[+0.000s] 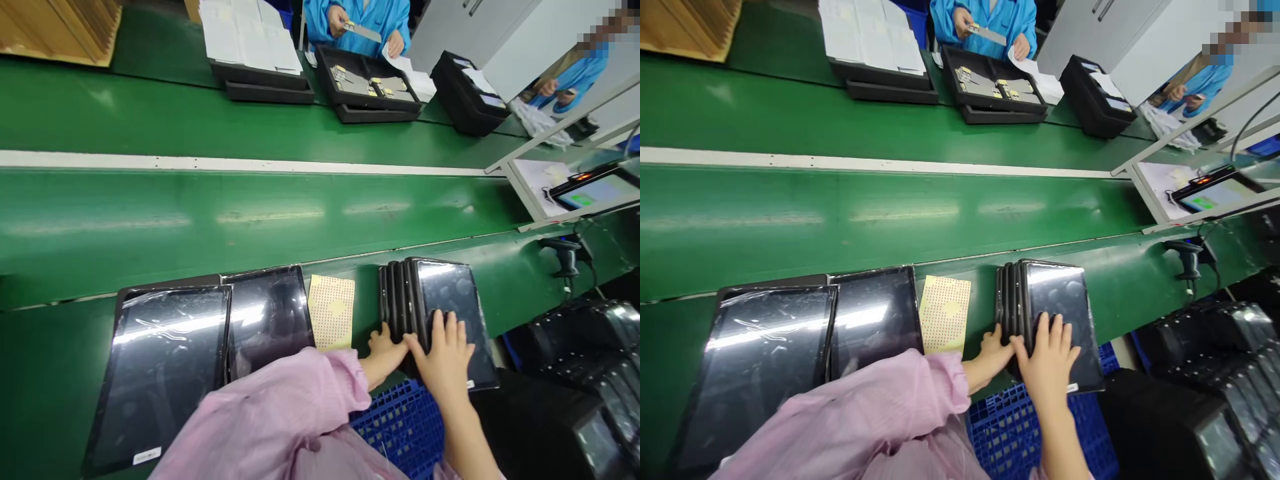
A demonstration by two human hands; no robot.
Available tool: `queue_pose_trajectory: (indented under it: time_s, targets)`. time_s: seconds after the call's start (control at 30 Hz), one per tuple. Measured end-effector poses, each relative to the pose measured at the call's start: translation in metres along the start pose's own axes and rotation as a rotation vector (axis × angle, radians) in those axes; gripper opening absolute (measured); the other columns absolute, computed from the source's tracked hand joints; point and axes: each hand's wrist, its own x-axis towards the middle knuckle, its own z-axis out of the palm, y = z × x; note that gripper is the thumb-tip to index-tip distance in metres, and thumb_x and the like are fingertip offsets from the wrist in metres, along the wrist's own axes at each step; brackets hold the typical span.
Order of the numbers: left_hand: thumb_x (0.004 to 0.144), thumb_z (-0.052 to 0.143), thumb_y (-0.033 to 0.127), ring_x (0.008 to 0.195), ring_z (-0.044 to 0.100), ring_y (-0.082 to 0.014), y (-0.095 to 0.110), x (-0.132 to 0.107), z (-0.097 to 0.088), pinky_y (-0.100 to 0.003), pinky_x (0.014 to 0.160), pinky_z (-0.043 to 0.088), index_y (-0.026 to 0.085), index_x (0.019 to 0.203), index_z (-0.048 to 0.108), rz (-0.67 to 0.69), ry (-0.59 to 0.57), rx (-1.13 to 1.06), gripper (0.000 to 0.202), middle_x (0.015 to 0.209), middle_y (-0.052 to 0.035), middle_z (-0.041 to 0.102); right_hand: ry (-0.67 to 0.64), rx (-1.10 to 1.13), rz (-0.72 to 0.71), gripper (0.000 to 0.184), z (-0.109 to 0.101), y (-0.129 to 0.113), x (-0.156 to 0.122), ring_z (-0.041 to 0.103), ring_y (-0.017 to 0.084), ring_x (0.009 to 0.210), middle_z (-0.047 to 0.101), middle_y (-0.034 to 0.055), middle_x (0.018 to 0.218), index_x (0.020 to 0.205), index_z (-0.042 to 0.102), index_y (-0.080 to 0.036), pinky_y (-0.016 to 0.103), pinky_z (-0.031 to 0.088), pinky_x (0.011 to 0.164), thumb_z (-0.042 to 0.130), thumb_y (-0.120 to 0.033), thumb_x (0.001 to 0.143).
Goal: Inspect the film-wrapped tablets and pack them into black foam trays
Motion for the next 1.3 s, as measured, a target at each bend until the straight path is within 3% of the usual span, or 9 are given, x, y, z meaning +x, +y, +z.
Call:
queue_pose_trajectory:
  time_s: [0.17, 0.27, 0.37, 0.47, 0.63, 0.73, 0.9, 1.17, 1.3]
  targets:
    - [0.081, 0.051, 0.053, 0.134, 0.038, -0.0284, 0.036, 0.03, 0.027, -0.035, 0.11, 0.031, 0.012, 0.144, 0.032, 0.125, -0.185, 0.045, 0.078, 0.146, -0.0159, 0.039, -0.054, 0.045, 0.086, 0.067, -0.004, 0.084, 0.053, 0.027, 0.042, 0.135, 0.034, 0.0231, 0.145, 0.139, 0.037, -0.011, 0.07, 0.028, 0.098, 0.04, -0.051, 0.085]
    - [0.077, 0.061, 0.041, 0.124, 0.05, -0.0293, 0.044, 0.022, 0.022, -0.039, 0.104, 0.04, 0.011, 0.135, 0.047, 0.179, -0.257, 0.099, 0.067, 0.137, -0.0152, 0.052, -0.03, 0.019, 0.137, 0.063, -0.007, 0.098, 0.066, 0.024, 0.046, 0.134, 0.034, 0.0255, 0.144, 0.135, 0.041, -0.009, 0.073, 0.022, 0.098, 0.046, -0.043, 0.083]
    - [0.073, 0.065, 0.032, 0.118, 0.055, -0.0318, 0.031, -0.02, -0.015, -0.044, 0.1, 0.043, 0.008, 0.129, 0.053, 0.209, -0.242, 0.147, 0.062, 0.129, -0.0182, 0.058, 0.124, 0.108, -0.009, 0.053, 0.02, 0.045, 0.049, 0.026, 0.044, 0.135, 0.036, 0.0283, 0.141, 0.131, 0.045, -0.007, 0.069, 0.024, 0.1, 0.041, -0.036, 0.087]
    - [0.08, 0.055, 0.03, 0.102, 0.065, -0.0208, -0.001, -0.085, -0.093, -0.033, 0.093, 0.048, 0.015, 0.119, 0.061, 0.278, -0.168, 0.086, 0.043, 0.114, -0.0102, 0.069, 0.052, 0.362, -0.355, 0.044, 0.073, -0.037, 0.015, 0.039, 0.033, 0.13, 0.045, 0.0229, 0.136, 0.128, 0.048, -0.013, 0.056, 0.039, 0.098, 0.029, -0.03, 0.092]
    - [0.073, 0.057, 0.049, 0.108, 0.06, -0.026, -0.078, -0.193, -0.26, -0.041, 0.097, 0.044, 0.016, 0.118, 0.059, 0.387, 1.025, -0.064, 0.055, 0.11, -0.0115, 0.068, -0.207, 0.319, -0.665, 0.047, 0.131, -0.073, -0.008, 0.036, 0.036, 0.133, 0.047, 0.017, 0.139, 0.129, 0.052, -0.017, 0.063, 0.028, 0.103, 0.035, -0.039, 0.091]
    - [0.061, 0.066, 0.048, 0.115, 0.055, -0.0337, -0.127, -0.227, -0.311, -0.046, 0.1, 0.041, 0.011, 0.121, 0.054, 0.121, 1.165, -0.026, 0.072, 0.12, -0.0182, 0.062, -0.282, 0.287, -0.599, 0.05, 0.139, -0.033, 0.009, 0.033, 0.032, 0.135, 0.046, 0.0116, 0.141, 0.127, 0.054, -0.02, 0.06, 0.025, 0.106, 0.037, -0.043, 0.087]
    - [0.063, 0.064, 0.045, 0.115, 0.057, -0.03, -0.179, -0.223, -0.29, -0.039, 0.099, 0.043, 0.013, 0.119, 0.057, 0.123, 1.039, -0.044, 0.065, 0.125, -0.0141, 0.061, -0.181, 0.482, -0.631, 0.051, 0.121, -0.045, 0.023, 0.04, 0.035, 0.129, 0.054, 0.0137, 0.132, 0.114, 0.063, -0.016, 0.058, 0.028, 0.106, 0.038, -0.05, 0.085]
    - [0.078, 0.055, 0.04, 0.13, 0.043, -0.0289, -0.211, -0.208, -0.245, -0.042, 0.11, 0.029, 0.013, 0.135, 0.042, 0.082, 1.138, -0.072, 0.064, 0.138, -0.0156, 0.05, -0.131, 0.639, -0.924, 0.027, 0.06, -0.268, 0.022, 0.054, 0.027, 0.107, 0.066, 0.0108, 0.111, 0.108, 0.067, -0.019, 0.045, 0.043, 0.092, 0.047, -0.024, 0.091]
    - [0.077, 0.057, 0.042, 0.13, 0.044, -0.0278, -0.219, -0.21, -0.246, -0.041, 0.109, 0.032, 0.015, 0.135, 0.043, 0.091, 1.111, -0.094, 0.066, 0.137, -0.014, 0.051, -0.217, 0.574, -0.93, 0.015, 0.057, -0.333, 0.04, 0.055, 0.028, 0.096, 0.068, 0.009, 0.103, 0.094, 0.071, -0.022, 0.042, 0.047, 0.077, 0.059, -0.025, 0.086]
